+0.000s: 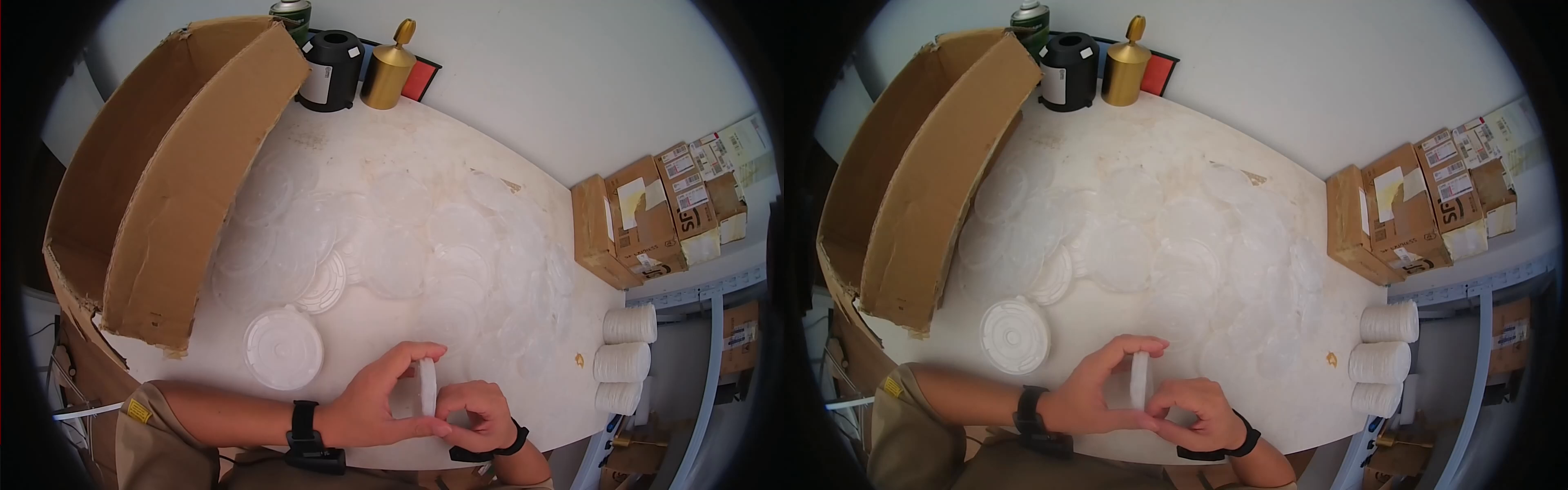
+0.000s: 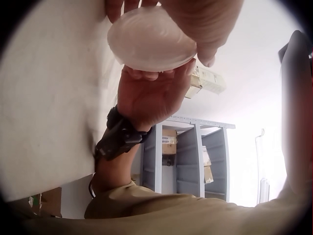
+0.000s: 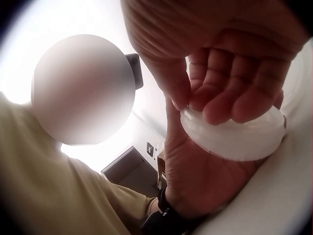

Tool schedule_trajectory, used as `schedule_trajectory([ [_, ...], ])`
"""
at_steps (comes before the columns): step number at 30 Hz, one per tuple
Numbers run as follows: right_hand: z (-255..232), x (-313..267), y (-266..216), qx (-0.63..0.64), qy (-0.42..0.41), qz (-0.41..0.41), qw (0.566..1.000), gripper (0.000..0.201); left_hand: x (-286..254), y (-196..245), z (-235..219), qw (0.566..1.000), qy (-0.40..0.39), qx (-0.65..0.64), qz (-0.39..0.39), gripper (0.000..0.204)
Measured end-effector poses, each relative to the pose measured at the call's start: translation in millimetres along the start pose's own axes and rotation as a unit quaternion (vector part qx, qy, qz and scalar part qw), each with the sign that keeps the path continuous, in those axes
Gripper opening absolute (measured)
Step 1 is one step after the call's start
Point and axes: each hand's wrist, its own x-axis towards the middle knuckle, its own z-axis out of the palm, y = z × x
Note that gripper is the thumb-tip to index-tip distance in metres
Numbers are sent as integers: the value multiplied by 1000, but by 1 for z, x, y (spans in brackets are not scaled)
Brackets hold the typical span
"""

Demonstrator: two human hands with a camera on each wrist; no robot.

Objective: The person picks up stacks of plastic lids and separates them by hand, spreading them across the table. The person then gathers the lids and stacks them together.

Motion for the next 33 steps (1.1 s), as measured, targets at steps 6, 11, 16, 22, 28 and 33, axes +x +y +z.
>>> schedule_trajectory([
  [6,1,0,0,-30,14,-17,999,9,0,1,-1,1000,-4,3,8,73],
  [11,1,-1,1,-10,17,-4,1000,10,-1,3,-4,1000,-19,-19,12,59],
  [16,0,-3,2,19,12,22,1000,8,-2,1,-5,999,-24,-27,17,60],
  [22,-1,-3,2,27,8,26,999,7,-2,1,-6,999,-26,-33,11,60],
  [28,1,-2,2,8,13,14,1000,9,-2,0,-3,999,-24,-9,34,65],
  [33,3,-3,3,-13,36,31,999,10,-1,0,-2,999,-29,6,43,72],
])
